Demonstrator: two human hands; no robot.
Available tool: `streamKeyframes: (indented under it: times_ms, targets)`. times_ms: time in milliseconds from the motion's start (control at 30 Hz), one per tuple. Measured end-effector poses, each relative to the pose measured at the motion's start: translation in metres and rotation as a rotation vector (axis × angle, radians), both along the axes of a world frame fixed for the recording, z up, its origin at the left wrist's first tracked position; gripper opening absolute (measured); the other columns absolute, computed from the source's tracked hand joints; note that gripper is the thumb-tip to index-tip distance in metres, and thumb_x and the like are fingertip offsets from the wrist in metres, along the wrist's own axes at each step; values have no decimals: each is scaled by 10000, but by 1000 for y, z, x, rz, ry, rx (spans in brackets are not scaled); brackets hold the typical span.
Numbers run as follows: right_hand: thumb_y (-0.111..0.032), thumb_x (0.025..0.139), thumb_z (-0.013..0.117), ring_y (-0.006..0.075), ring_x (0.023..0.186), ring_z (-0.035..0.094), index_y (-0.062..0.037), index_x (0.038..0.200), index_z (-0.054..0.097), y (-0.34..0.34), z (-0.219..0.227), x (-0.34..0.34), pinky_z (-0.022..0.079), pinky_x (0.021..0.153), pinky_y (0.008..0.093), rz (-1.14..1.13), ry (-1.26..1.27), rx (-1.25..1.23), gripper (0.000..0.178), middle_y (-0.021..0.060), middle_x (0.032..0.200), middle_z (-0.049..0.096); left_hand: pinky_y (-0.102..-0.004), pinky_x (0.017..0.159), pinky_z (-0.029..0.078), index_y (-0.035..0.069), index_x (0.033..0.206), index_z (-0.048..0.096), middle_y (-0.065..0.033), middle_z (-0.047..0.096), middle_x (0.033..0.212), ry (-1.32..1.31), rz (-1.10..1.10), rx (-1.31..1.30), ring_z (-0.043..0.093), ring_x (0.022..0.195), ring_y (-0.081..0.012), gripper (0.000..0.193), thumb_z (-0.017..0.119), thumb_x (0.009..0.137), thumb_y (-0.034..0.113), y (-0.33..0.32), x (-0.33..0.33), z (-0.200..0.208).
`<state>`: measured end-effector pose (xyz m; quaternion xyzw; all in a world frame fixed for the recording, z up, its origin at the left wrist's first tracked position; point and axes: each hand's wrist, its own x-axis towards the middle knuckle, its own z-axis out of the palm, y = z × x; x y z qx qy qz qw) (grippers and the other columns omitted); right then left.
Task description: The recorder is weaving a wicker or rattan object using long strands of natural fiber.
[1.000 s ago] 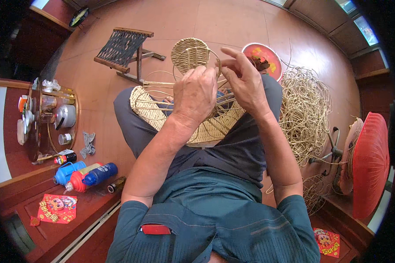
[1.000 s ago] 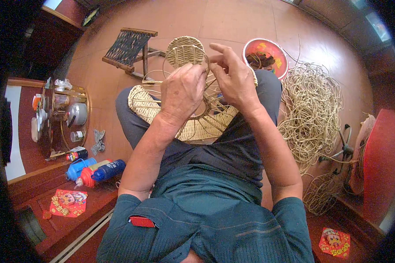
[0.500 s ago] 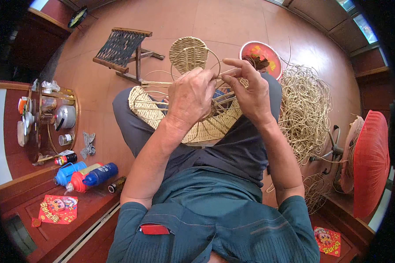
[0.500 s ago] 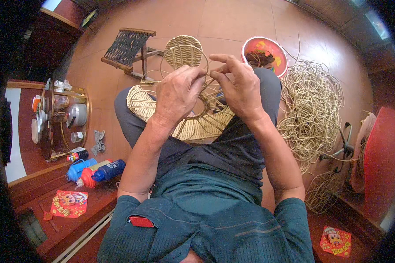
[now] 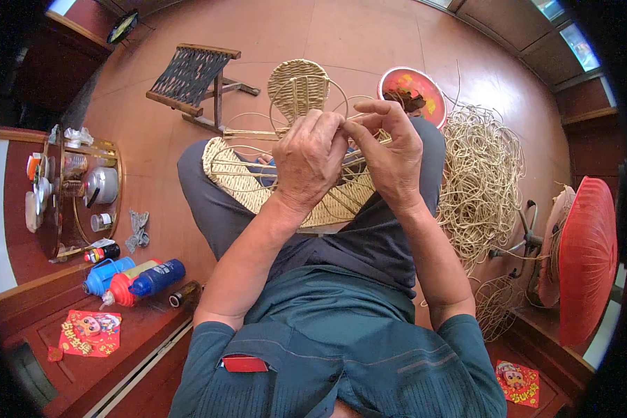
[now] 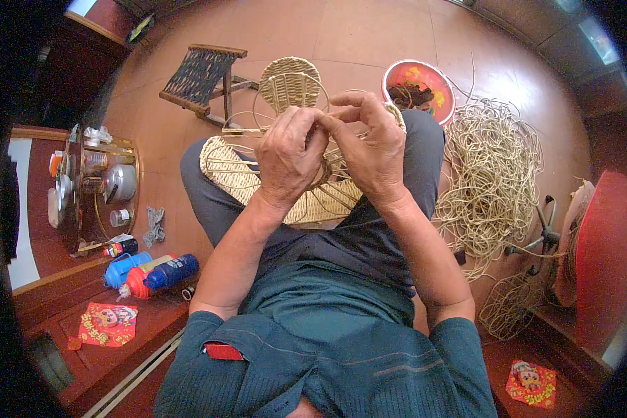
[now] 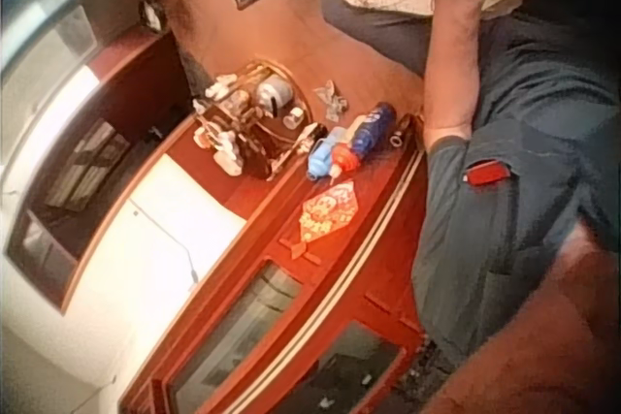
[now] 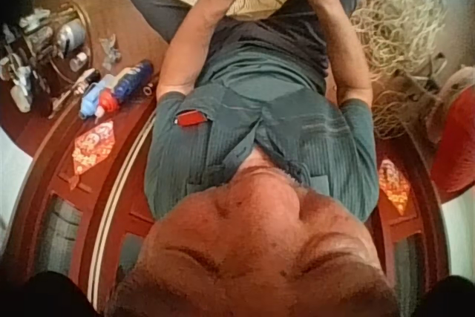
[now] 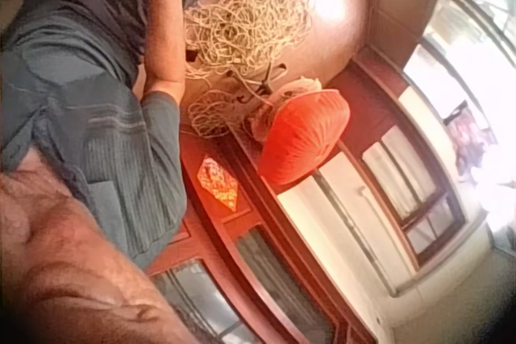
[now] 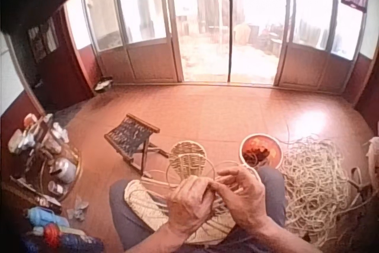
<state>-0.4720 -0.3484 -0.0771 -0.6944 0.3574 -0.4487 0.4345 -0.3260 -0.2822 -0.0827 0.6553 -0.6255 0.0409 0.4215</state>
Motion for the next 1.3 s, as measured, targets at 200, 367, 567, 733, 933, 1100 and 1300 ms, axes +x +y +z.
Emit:
streamKeyframes:
  times_ms: [200,367,567,733,933,1100,1300]
  targets:
    - [-56,1000,784,165,983,798,-41,1374,678,-9,7,-3,613,857,325,-35,-13,-30,389,104,1130,830,-427,691,563,52,996,718,-115,734,893,231,73,60,739,745,-305,74,741,970,117,0,-5,3]
    - [-56,943,767,258,992,816,-34,1452,663,-20,-2,4,623,896,403,71,134,-30,520,141,1094,835,-445,700,567,51,992,723,-124,733,843,229,146,167,748,749,-308,90,734,955,132,-2,-6,13]
    - [-79,928,780,297,937,825,-31,1328,750,-21,-2,7,630,871,427,80,171,-61,404,146,967,835,-381,677,555,55,1032,741,-81,733,814,309,158,212,718,717,-198,94,745,962,119,0,-6,15]
    - [-119,933,785,292,890,827,-33,1280,762,-19,1,11,636,847,429,37,246,-5,358,146,945,836,-288,657,530,39,1094,763,3,728,828,503,125,155,647,725,-66,89,731,1023,82,0,3,8]
    - [-149,939,779,270,884,829,-34,1223,788,-20,2,12,641,851,419,19,288,33,307,137,943,839,-256,708,532,33,1174,789,-1,746,940,485,109,20,646,805,-55,134,730,1085,113,7,16,16]
    - [-170,941,791,268,899,829,-36,1210,803,-23,1,9,640,863,414,39,300,56,301,134,961,842,-207,706,530,14,1226,750,13,741,1003,744,103,-22,613,783,-29,149,710,1104,91,16,35,16]
    - [-255,968,805,271,930,821,-60,1201,814,-25,6,13,625,888,422,51,374,91,304,128,999,844,-213,693,515,22,1200,761,18,733,978,787,129,-40,611,794,-28,129,720,1095,84,25,44,9]
